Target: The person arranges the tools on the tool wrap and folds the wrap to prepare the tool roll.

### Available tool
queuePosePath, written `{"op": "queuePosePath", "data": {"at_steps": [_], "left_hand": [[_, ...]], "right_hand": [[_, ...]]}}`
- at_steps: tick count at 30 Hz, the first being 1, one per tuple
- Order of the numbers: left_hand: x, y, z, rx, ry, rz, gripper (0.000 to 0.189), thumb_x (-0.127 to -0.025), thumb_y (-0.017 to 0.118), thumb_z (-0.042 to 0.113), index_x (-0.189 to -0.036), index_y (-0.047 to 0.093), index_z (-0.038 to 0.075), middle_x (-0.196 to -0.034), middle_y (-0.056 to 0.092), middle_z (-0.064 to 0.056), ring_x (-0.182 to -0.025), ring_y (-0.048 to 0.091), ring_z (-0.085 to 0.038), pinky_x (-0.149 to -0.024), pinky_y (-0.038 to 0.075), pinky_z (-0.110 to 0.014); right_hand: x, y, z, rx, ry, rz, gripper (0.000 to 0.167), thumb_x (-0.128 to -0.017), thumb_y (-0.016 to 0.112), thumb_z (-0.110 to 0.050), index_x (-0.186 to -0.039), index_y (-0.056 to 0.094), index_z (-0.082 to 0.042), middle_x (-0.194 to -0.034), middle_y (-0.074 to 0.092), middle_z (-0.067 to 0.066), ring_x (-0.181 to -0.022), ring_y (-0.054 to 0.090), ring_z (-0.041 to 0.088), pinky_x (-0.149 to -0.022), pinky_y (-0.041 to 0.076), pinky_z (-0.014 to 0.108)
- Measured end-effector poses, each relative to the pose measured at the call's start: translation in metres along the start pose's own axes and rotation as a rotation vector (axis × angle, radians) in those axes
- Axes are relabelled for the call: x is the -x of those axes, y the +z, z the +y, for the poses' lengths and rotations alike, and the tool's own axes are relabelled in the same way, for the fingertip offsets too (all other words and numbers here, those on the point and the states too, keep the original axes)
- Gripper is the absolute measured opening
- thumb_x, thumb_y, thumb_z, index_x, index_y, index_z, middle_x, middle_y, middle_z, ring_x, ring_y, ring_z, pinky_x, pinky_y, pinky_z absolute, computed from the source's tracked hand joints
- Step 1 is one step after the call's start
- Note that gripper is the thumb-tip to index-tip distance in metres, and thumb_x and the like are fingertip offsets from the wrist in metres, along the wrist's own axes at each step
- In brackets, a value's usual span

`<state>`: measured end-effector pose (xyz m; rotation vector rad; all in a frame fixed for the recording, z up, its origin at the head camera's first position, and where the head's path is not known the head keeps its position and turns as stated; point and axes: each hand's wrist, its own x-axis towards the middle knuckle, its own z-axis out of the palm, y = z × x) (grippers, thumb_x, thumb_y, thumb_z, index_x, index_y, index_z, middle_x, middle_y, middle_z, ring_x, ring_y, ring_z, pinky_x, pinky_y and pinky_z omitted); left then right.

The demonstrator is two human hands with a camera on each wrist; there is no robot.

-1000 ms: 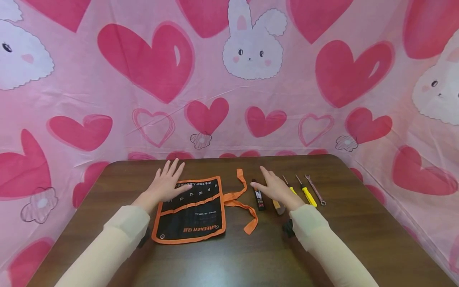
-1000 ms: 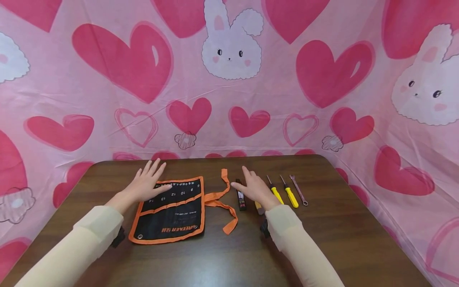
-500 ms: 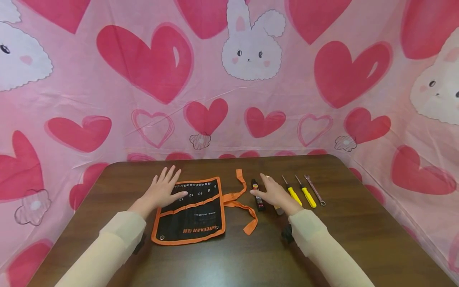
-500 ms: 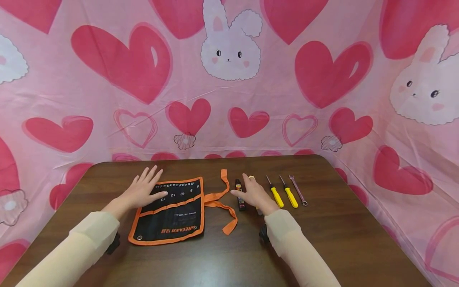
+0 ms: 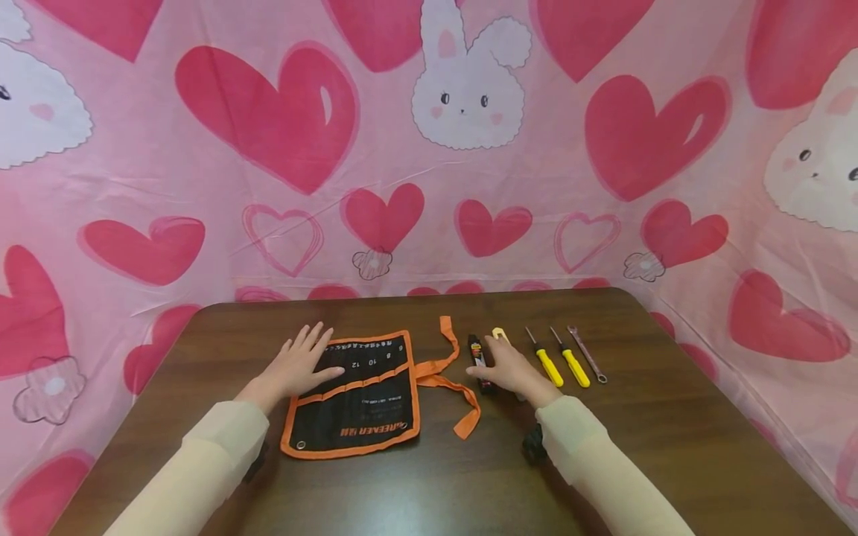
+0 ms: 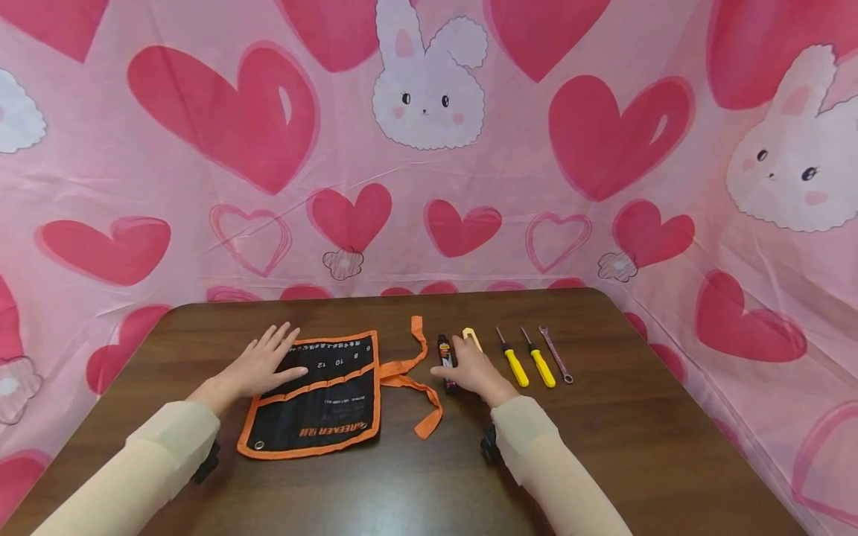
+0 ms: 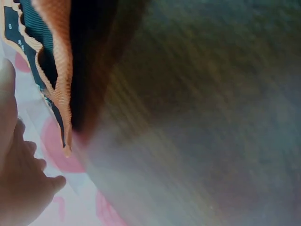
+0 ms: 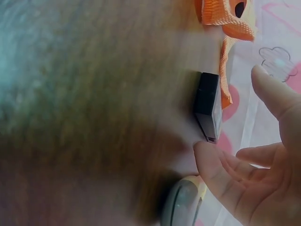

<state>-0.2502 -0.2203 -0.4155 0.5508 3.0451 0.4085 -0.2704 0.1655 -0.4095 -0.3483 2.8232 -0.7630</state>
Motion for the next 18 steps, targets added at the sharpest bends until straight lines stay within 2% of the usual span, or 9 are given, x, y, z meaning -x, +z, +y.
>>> {"op": "queuePosePath", "data": {"at_steps": [5, 8, 13, 18], "left_hand": [[-0.0012, 0.0026, -0.0013, 0.051, -0.003, -0.080, 0.086, -0.087, 0.054, 0.051, -0.144, 0.019, -0.003, -0.147, 0.013, -0.028, -0.132, 0.012, -0.048, -0.102, 0.012, -0.062], [-0.0019, 0.0032, -0.0025, 0.083, 0.002, -0.123, 0.087, -0.086, 0.056, 0.051, -0.144, 0.018, -0.002, -0.147, 0.013, -0.028, -0.130, 0.016, -0.049, -0.101, 0.017, -0.062], [-0.0020, 0.0024, -0.0040, 0.097, 0.020, -0.163, 0.087, -0.084, 0.060, 0.049, -0.144, 0.022, -0.001, -0.146, 0.015, -0.028, -0.128, 0.022, -0.049, -0.097, 0.025, -0.063], [-0.0027, 0.0018, -0.0031, 0.076, 0.013, -0.202, 0.083, -0.083, 0.059, 0.050, -0.144, 0.028, 0.003, -0.145, 0.019, -0.029, -0.128, 0.023, -0.050, -0.096, 0.027, -0.062]], "right_hand": [[-0.0026, 0.0050, 0.0010, -0.006, 0.024, 0.001, 0.077, -0.081, 0.071, -0.033, -0.136, 0.035, 0.008, -0.134, 0.041, 0.025, -0.120, 0.042, 0.037, -0.097, 0.034, 0.051], [-0.0043, 0.0072, 0.0023, 0.000, 0.021, 0.004, 0.074, -0.079, 0.073, -0.030, -0.132, 0.040, 0.009, -0.125, 0.047, 0.024, -0.107, 0.051, 0.032, -0.092, 0.041, 0.047], [-0.0070, 0.0094, 0.0033, -0.005, 0.006, -0.002, 0.066, -0.077, 0.076, -0.023, -0.125, 0.046, 0.010, -0.105, 0.053, 0.017, -0.083, 0.053, 0.023, -0.072, 0.052, 0.036], [-0.0076, 0.0096, 0.0024, -0.019, 0.012, -0.018, 0.060, -0.077, 0.076, -0.020, -0.121, 0.049, 0.010, -0.091, 0.054, 0.012, -0.071, 0.052, 0.019, -0.054, 0.051, 0.029]]}}
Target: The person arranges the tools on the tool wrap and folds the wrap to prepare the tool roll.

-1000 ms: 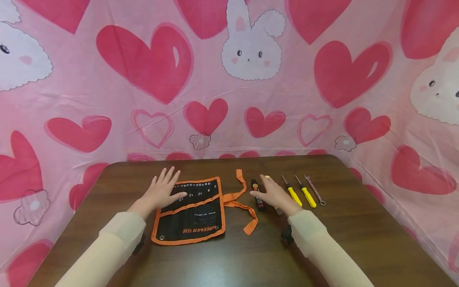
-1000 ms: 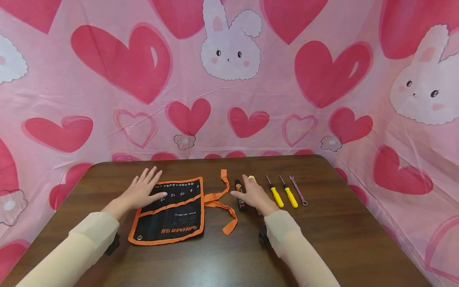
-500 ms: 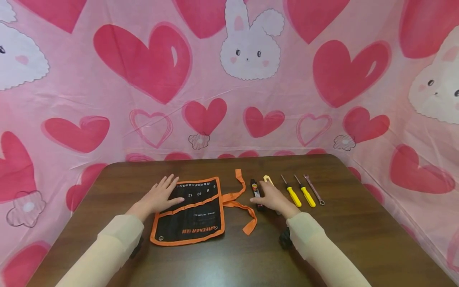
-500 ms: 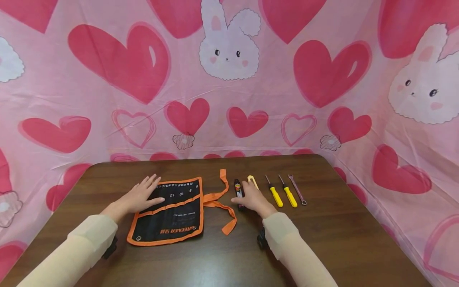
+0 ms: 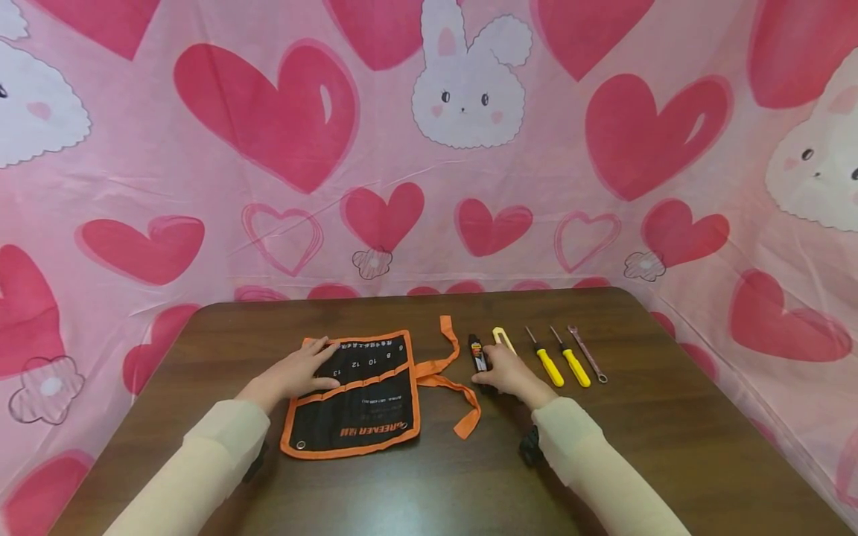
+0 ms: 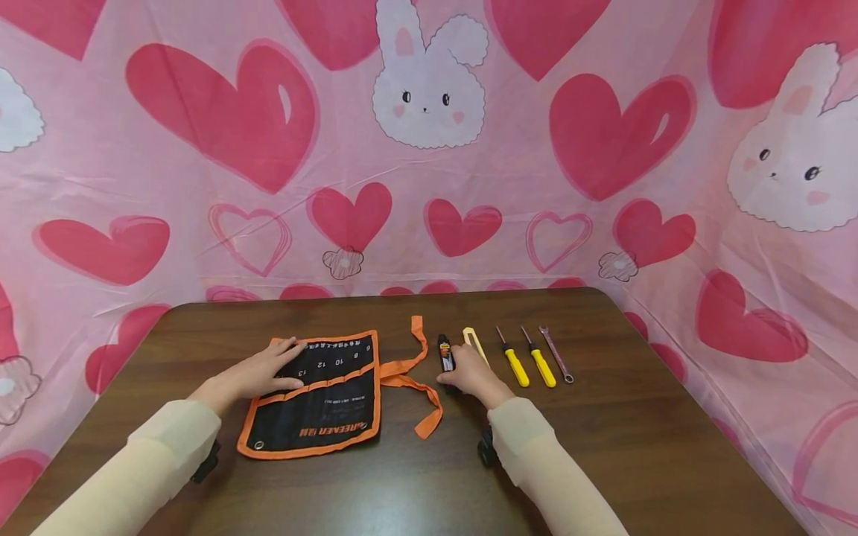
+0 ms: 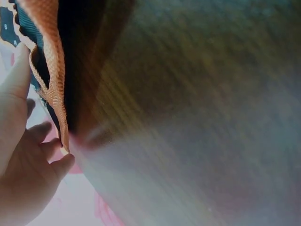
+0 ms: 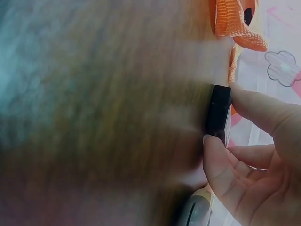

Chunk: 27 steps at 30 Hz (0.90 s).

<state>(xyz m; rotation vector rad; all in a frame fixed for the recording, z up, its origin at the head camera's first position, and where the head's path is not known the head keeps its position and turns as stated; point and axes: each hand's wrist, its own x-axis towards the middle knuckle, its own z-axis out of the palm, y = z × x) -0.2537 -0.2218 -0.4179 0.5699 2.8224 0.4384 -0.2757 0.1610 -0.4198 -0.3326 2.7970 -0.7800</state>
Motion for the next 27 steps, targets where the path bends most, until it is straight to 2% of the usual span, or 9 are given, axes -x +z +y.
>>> {"op": "queuePosePath", "data": {"at_steps": [7, 13, 21, 27], "left_hand": [[0.0014, -0.0023, 0.0018, -0.021, -0.015, -0.040, 0.072, -0.084, 0.059, 0.048, -0.140, 0.040, 0.007, -0.143, 0.023, -0.030, -0.127, 0.023, -0.050, -0.096, 0.027, -0.063], [0.0034, -0.0037, 0.0031, -0.014, -0.039, -0.054, 0.071, -0.082, 0.061, 0.048, -0.139, 0.042, 0.008, -0.142, 0.025, -0.030, -0.127, 0.023, -0.050, -0.095, 0.027, -0.063], [0.0063, -0.0035, 0.0031, -0.027, -0.044, -0.036, 0.070, -0.081, 0.064, 0.046, -0.137, 0.045, 0.009, -0.140, 0.029, -0.029, -0.124, 0.029, -0.051, -0.094, 0.030, -0.062], [0.0071, -0.0038, 0.0026, -0.066, -0.022, -0.007, 0.066, -0.081, 0.065, 0.044, -0.134, 0.049, 0.008, -0.136, 0.034, -0.030, -0.122, 0.032, -0.050, -0.094, 0.031, -0.061]], "right_hand": [[-0.0004, 0.0021, 0.0002, -0.019, 0.003, -0.009, 0.054, -0.078, 0.075, -0.019, -0.119, 0.052, 0.008, -0.078, 0.054, 0.008, -0.059, 0.053, 0.017, -0.044, 0.049, 0.029], [0.0007, 0.0024, -0.0008, -0.025, 0.039, -0.031, 0.064, -0.079, 0.074, -0.020, -0.129, 0.044, 0.008, -0.089, 0.055, 0.013, -0.053, 0.054, 0.018, -0.042, 0.049, 0.028], [0.0012, 0.0025, -0.0009, -0.022, 0.045, -0.034, 0.064, -0.080, 0.073, -0.019, -0.129, 0.044, 0.008, -0.088, 0.053, 0.013, -0.053, 0.053, 0.018, -0.042, 0.049, 0.028], [0.0012, 0.0025, -0.0005, -0.029, 0.065, -0.041, 0.064, -0.080, 0.073, -0.021, -0.130, 0.043, 0.007, -0.091, 0.051, 0.014, -0.055, 0.053, 0.019, -0.043, 0.049, 0.028]]}}
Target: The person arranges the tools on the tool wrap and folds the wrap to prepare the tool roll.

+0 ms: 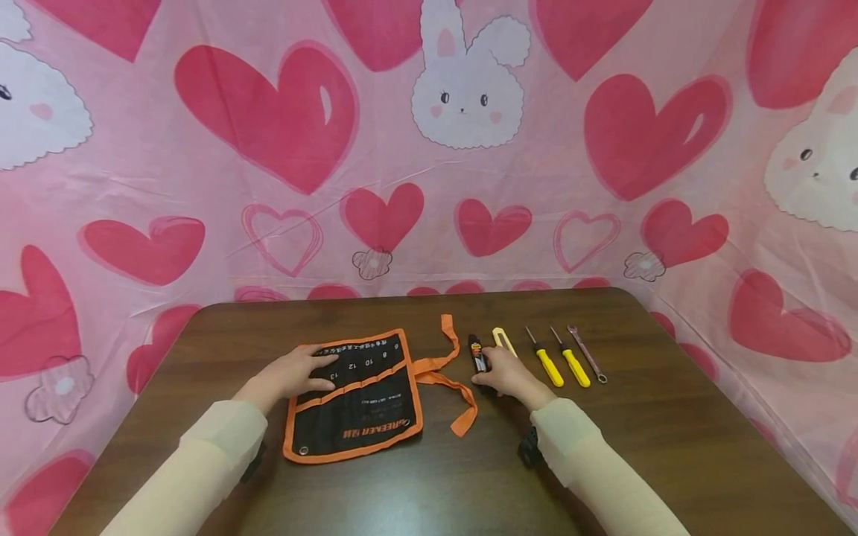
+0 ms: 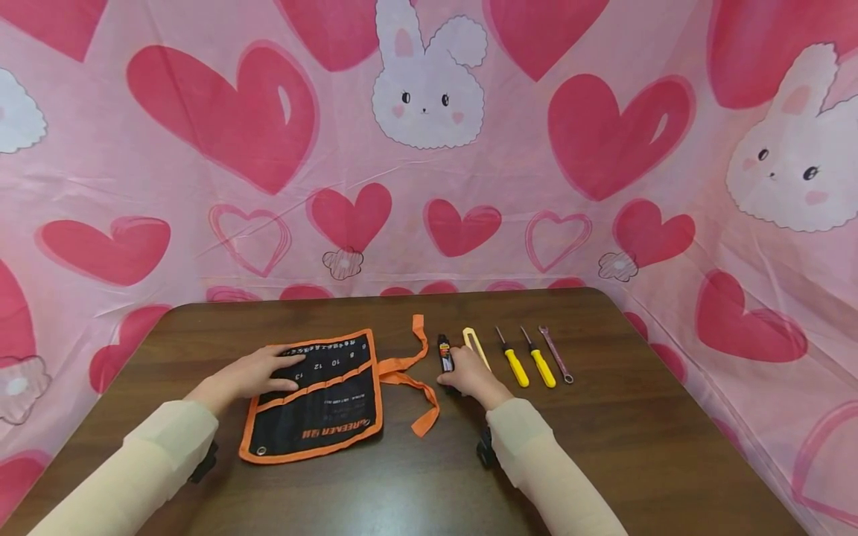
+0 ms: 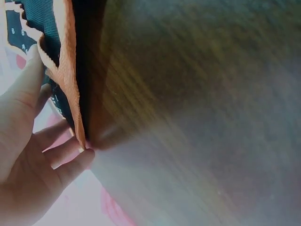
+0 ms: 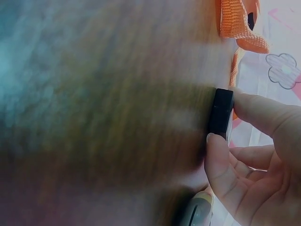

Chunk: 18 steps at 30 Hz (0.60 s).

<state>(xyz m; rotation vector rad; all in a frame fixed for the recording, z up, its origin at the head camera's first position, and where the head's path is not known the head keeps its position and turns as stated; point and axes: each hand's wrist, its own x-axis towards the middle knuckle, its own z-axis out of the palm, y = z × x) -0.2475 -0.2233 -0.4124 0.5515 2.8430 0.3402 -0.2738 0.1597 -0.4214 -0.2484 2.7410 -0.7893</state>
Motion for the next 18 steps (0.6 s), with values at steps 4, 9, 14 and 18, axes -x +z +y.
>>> {"op": "queuePosePath", "data": {"at_steps": [4, 9, 14, 18], "left_hand": [[0.0000, -0.0007, -0.0016, -0.019, 0.008, 0.023, 0.064, -0.080, 0.067, 0.042, -0.132, 0.052, 0.008, -0.132, 0.040, -0.029, -0.118, 0.038, -0.048, -0.093, 0.033, -0.060], [0.0019, -0.0027, -0.0037, -0.030, 0.018, 0.040, 0.065, -0.078, 0.069, 0.040, -0.132, 0.052, 0.008, -0.124, 0.046, -0.027, -0.109, 0.046, -0.045, -0.089, 0.039, -0.058], [0.0050, -0.0038, -0.0053, -0.034, 0.009, 0.056, 0.067, -0.077, 0.070, 0.040, -0.134, 0.050, 0.010, -0.114, 0.049, -0.023, -0.097, 0.052, -0.039, -0.084, 0.044, -0.055], [0.0069, -0.0041, -0.0049, -0.034, -0.025, 0.047, 0.072, -0.076, 0.070, 0.044, -0.136, 0.046, 0.012, -0.116, 0.046, -0.027, -0.094, 0.054, -0.041, -0.082, 0.044, -0.056]], "right_hand": [[0.0005, -0.0003, 0.0001, -0.008, -0.002, 0.001, 0.065, -0.080, 0.073, -0.021, -0.130, 0.043, 0.007, -0.092, 0.051, 0.014, -0.055, 0.053, 0.019, -0.043, 0.049, 0.028], [0.0002, -0.0002, 0.0006, -0.004, -0.024, 0.000, 0.064, -0.080, 0.073, -0.020, -0.129, 0.044, 0.008, -0.087, 0.053, 0.013, -0.053, 0.054, 0.019, -0.042, 0.049, 0.028], [0.0000, 0.0005, 0.0019, 0.000, -0.026, 0.005, 0.064, -0.080, 0.073, -0.020, -0.129, 0.044, 0.008, -0.090, 0.052, 0.013, -0.054, 0.053, 0.018, -0.042, 0.049, 0.028], [0.0000, 0.0011, 0.0019, -0.001, -0.032, 0.017, 0.064, -0.080, 0.073, -0.020, -0.129, 0.044, 0.008, -0.090, 0.050, 0.014, -0.054, 0.053, 0.019, -0.041, 0.048, 0.028]]}}
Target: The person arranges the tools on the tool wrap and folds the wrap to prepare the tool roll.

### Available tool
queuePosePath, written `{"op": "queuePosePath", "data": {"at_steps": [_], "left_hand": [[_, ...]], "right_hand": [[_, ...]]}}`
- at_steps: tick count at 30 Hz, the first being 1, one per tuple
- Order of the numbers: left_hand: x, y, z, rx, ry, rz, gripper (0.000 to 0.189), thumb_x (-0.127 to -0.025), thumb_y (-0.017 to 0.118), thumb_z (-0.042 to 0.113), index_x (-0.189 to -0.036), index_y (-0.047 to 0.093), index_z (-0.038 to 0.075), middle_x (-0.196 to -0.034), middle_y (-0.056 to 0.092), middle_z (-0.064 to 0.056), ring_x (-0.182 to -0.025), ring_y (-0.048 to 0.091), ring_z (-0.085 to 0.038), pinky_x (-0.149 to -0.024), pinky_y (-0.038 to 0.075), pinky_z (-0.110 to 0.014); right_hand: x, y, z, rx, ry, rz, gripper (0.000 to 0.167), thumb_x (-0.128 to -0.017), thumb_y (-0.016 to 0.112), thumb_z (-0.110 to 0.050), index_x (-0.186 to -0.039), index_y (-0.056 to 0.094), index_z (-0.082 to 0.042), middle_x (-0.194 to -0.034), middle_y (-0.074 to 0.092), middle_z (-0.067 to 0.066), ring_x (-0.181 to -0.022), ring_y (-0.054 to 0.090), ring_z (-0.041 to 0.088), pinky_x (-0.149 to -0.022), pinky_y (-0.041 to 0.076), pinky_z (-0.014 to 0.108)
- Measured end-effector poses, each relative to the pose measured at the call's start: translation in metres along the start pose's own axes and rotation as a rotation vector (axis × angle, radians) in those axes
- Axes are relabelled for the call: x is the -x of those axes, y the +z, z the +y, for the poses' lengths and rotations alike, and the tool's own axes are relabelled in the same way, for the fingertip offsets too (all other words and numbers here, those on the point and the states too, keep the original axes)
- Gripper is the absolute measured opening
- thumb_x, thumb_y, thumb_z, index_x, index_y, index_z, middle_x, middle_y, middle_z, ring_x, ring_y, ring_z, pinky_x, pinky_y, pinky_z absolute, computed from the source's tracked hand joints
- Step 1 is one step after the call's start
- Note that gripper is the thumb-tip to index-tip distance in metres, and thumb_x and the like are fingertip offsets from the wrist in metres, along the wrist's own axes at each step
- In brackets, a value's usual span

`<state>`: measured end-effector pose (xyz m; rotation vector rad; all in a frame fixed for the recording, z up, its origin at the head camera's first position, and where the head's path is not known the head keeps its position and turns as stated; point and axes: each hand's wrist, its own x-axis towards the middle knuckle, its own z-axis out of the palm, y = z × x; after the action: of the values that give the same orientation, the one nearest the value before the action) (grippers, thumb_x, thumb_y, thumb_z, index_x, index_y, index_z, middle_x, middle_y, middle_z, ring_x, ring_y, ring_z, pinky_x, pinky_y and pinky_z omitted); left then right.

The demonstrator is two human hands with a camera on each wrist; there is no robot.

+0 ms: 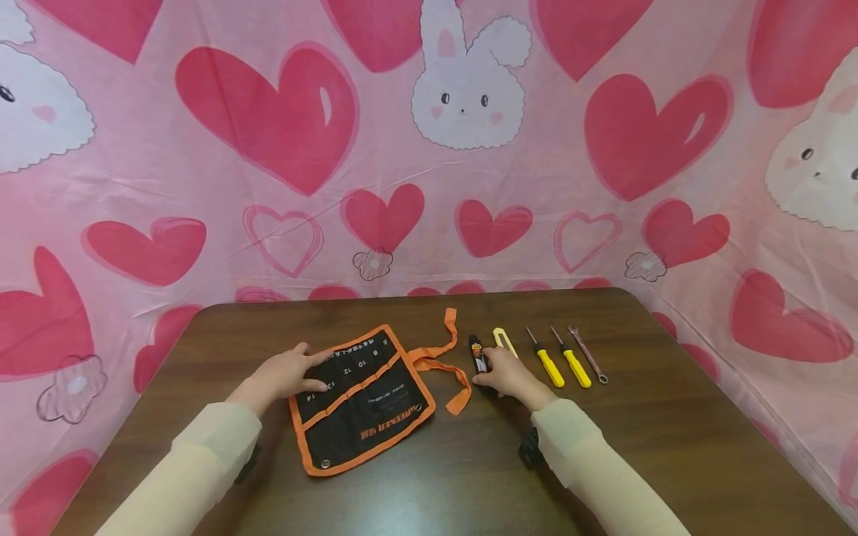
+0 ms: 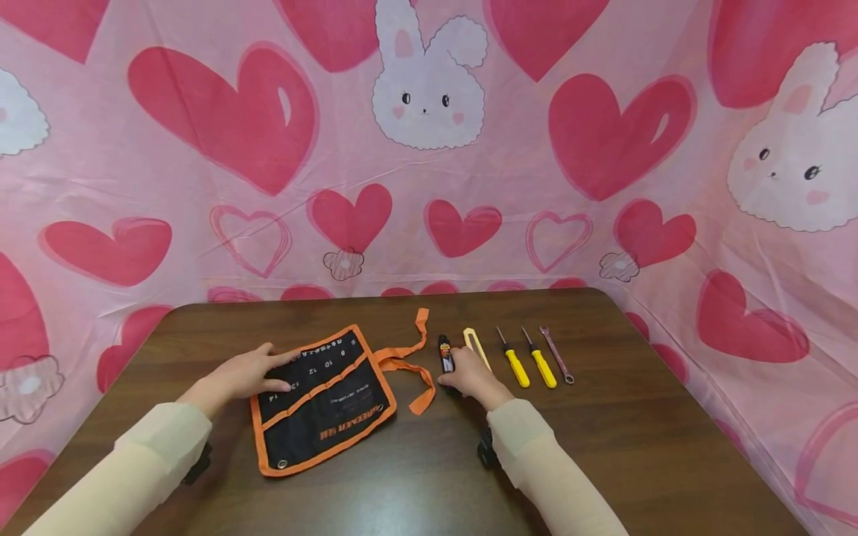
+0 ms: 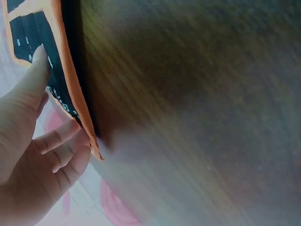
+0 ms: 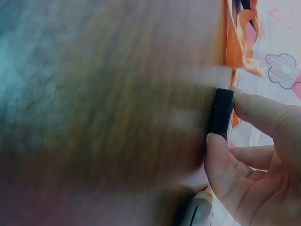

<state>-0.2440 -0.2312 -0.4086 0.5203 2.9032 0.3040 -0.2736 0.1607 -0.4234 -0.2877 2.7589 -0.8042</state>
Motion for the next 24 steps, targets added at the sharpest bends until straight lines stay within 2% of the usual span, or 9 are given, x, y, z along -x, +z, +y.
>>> {"op": "queuePosePath", "data": {"at_steps": [6, 13, 19, 24], "left_hand": [[0.003, -0.001, 0.001, -0.020, -0.047, -0.037, 0.076, -0.076, 0.068, 0.050, -0.138, 0.043, 0.014, -0.125, 0.041, -0.034, -0.101, 0.051, -0.049, -0.084, 0.041, -0.060], [0.007, -0.003, 0.001, -0.030, -0.043, -0.092, 0.073, -0.078, 0.065, 0.051, -0.138, 0.044, 0.014, -0.123, 0.046, -0.033, -0.108, 0.046, -0.052, -0.087, 0.037, -0.062], [0.009, -0.003, 0.001, -0.068, -0.008, -0.087, 0.071, -0.079, 0.065, 0.050, -0.137, 0.046, 0.013, -0.112, 0.059, -0.023, -0.102, 0.054, -0.041, -0.087, 0.040, -0.058], [0.011, -0.005, 0.003, -0.085, 0.005, -0.088, 0.072, -0.077, 0.067, 0.048, -0.137, 0.046, 0.014, -0.107, 0.062, -0.018, -0.095, 0.058, -0.034, -0.084, 0.043, -0.055]], "right_hand": [[0.001, 0.000, -0.001, -0.006, -0.003, 0.004, 0.064, -0.079, 0.074, -0.019, -0.129, 0.044, 0.008, -0.087, 0.051, 0.013, -0.052, 0.052, 0.019, -0.041, 0.048, 0.028], [0.002, -0.001, -0.001, -0.006, -0.002, 0.001, 0.064, -0.080, 0.073, -0.019, -0.129, 0.043, 0.008, -0.087, 0.051, 0.013, -0.052, 0.052, 0.019, -0.041, 0.048, 0.028], [0.002, -0.001, -0.001, -0.008, 0.005, -0.001, 0.065, -0.080, 0.073, -0.019, -0.130, 0.043, 0.008, -0.087, 0.052, 0.012, -0.055, 0.053, 0.018, -0.042, 0.049, 0.028], [0.003, -0.001, -0.002, -0.011, 0.009, 0.001, 0.065, -0.080, 0.073, -0.019, -0.130, 0.043, 0.008, -0.087, 0.052, 0.012, -0.056, 0.053, 0.018, -0.042, 0.049, 0.028]]}}
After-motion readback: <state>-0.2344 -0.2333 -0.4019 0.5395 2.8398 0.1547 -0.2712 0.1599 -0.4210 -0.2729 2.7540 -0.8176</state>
